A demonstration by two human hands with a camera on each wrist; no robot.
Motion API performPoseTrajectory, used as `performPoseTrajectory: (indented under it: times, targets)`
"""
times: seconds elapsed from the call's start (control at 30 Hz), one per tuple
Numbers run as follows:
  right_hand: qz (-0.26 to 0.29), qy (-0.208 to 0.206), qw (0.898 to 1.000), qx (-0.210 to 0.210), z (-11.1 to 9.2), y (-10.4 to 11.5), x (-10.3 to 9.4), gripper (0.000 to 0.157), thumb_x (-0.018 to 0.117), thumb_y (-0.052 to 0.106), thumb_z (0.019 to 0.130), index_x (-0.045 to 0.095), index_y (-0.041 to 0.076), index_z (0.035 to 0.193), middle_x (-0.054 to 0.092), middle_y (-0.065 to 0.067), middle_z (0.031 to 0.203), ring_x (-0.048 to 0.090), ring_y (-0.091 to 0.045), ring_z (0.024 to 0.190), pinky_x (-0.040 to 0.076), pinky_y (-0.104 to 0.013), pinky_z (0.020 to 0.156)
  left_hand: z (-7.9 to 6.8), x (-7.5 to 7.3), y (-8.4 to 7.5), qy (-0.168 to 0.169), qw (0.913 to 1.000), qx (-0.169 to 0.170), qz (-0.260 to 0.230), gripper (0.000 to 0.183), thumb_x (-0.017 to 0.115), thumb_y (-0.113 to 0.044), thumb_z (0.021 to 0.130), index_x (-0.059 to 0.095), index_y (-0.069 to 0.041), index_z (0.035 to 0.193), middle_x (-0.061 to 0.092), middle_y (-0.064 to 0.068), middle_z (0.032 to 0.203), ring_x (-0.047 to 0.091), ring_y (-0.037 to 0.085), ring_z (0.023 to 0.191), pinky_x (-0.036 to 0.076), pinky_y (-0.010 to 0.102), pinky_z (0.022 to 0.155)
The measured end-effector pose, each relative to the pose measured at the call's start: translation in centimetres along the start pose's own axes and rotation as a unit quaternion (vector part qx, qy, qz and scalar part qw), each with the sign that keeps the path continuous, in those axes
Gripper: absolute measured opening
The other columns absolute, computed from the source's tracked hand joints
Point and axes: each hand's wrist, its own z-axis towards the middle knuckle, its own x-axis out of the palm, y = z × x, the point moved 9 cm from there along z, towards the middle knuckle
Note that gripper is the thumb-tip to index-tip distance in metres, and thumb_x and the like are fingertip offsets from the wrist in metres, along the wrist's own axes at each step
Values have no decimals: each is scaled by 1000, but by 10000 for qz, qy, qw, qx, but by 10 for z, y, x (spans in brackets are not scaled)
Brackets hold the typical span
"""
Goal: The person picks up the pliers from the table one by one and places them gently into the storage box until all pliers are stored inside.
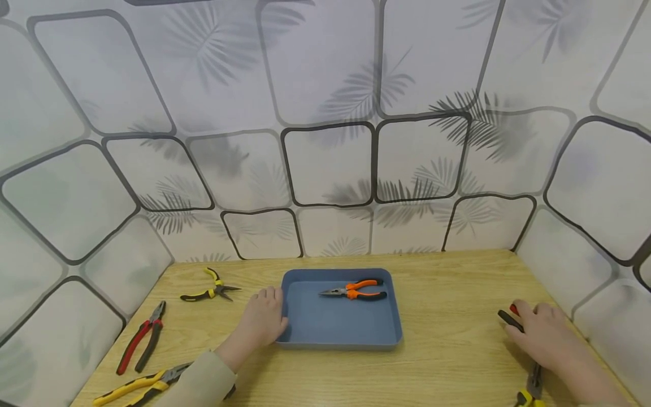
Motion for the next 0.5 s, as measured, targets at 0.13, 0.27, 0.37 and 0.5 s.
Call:
performPoseTrajectory:
  times: [0.13,0.27,0.37,0.5]
  targets:
    - [-63,14,10000,-53,0,2,0,62,58,37,105,50,-16,136,56,-42,103,59,-49,91,51,-62,71,0,-2,0,-11,10000,1,-14,54,60,-45,100,56,2,126,61,16,110,64,29,103,57,41,94]
    - [-101,29,9999,-120,0,3,-1,63,58,40,106,50,-15,136,57,-40,103,59,-46,91,51,-61,71,-1,-2,0,-7,10000,1,-13,54,60,-45,100,56,2,126,61,16,110,64,29,103,57,41,95]
    - [-153,12,9997,-199,1,5,-3,63,57,41,106,51,-14,136,59,-37,102,59,-43,89,51,-58,70,-1,-1,1,-9,10000,-5,-20,54,60,-45,99,56,2,127,62,16,111,64,29,105,57,42,95]
    - [-319,-12,9991,-276,3,11,-5,63,57,45,106,51,-11,134,60,-32,99,60,-39,87,50,-55,70,-1,-2,1,-17,10000,-19,12,54,60,-45,99,56,2,127,62,16,111,64,29,105,57,42,95]
